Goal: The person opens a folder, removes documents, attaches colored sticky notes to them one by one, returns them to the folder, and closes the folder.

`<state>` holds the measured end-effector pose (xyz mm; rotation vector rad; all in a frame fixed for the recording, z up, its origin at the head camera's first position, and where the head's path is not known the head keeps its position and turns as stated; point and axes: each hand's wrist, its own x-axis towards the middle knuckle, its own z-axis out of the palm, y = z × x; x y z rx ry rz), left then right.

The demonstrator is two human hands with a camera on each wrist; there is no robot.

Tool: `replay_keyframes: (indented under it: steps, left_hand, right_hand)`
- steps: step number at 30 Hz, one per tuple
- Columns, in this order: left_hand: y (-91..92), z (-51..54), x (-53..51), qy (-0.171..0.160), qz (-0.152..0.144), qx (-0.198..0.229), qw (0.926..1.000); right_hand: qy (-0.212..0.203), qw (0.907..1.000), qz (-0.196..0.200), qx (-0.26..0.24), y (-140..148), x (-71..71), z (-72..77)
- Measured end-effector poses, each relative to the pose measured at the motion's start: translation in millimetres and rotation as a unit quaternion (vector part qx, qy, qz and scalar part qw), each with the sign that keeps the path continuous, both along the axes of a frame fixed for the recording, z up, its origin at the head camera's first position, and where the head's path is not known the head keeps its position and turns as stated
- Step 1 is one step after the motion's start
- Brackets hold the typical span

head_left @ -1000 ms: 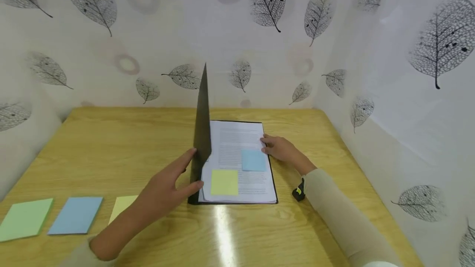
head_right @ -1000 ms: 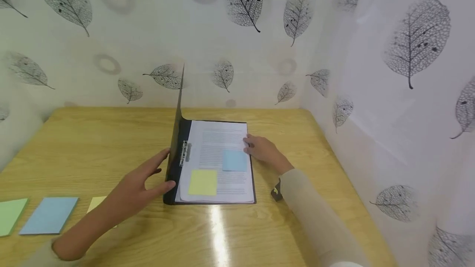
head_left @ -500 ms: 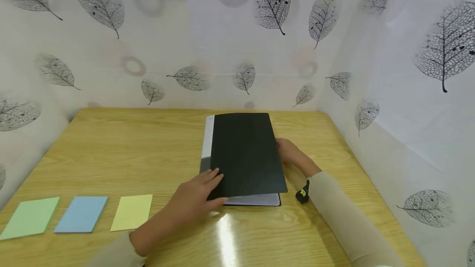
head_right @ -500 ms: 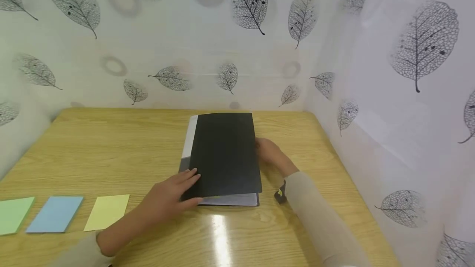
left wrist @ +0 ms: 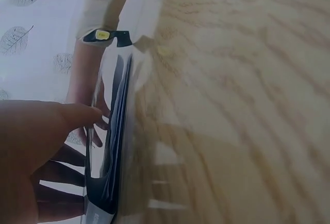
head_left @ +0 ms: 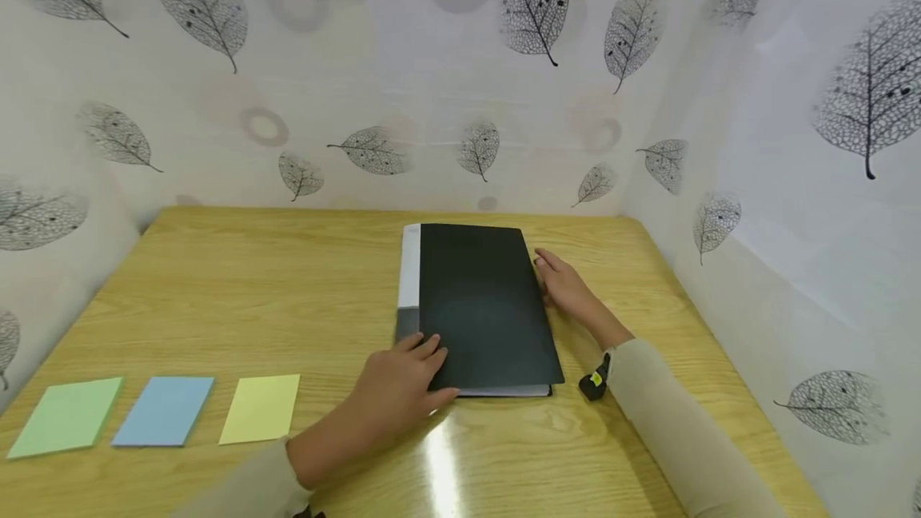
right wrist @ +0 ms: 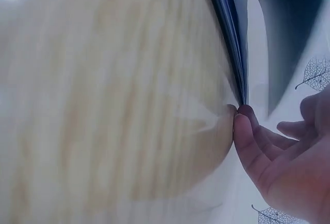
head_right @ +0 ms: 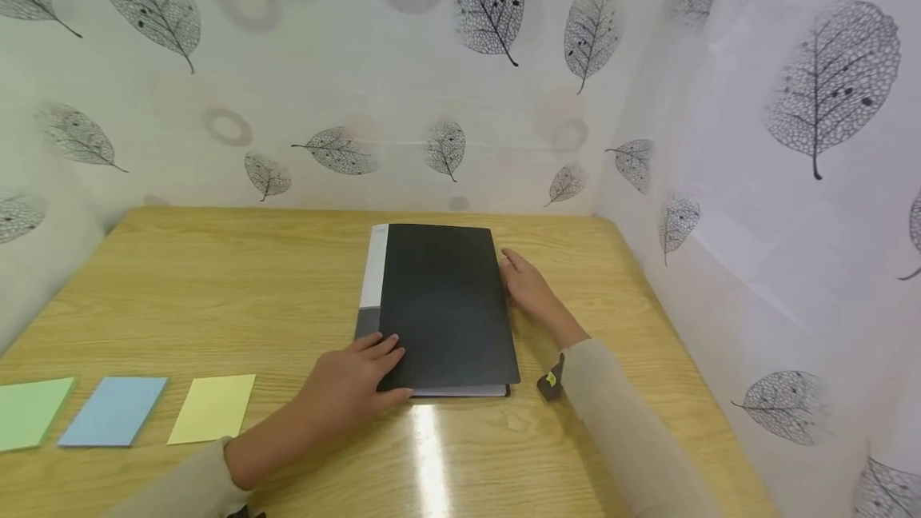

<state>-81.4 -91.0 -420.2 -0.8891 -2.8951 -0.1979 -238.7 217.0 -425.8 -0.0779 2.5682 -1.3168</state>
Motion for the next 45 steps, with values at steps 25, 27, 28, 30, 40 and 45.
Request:
replay_keyframes:
  steps: [25,27,28,30,40,45]
  left_hand:
    - [-23.7,-1.9,-89.4,-0.202,0.000,0.102,0.9740]
    - [-27.1,-5.8,-98.6,-0.231,-0.009,0.098,0.9679]
    - [-28.3,-6.7,-101.3,-0.242,-0.013,0.097,0.9653]
    - [-30.1,-7.3,-102.9,-0.253,-0.017,0.095,0.9627]
    - [-46.3,-6.3,-72.1,-0.223,-0.003,0.057,0.9731]
    - [-51.6,-5.3,-53.2,-0.204,0.004,0.055,0.9774]
  right_hand:
    - [0.096,0.9414,0.142,0.290,-21.1,11.7,-1.9]
    - [0.106,0.9354,0.152,0.301,-24.5,15.7,-1.9]
    - [0.110,0.9341,0.161,0.299,-26.4,18.2,-1.5]
    - [0.112,0.9317,0.185,0.292,-30.3,24.1,-0.7]
    - [0.062,0.9289,0.265,0.251,-52.6,60.3,1.9]
    - [0.075,0.9213,0.279,0.261,-60.1,72.3,3.6]
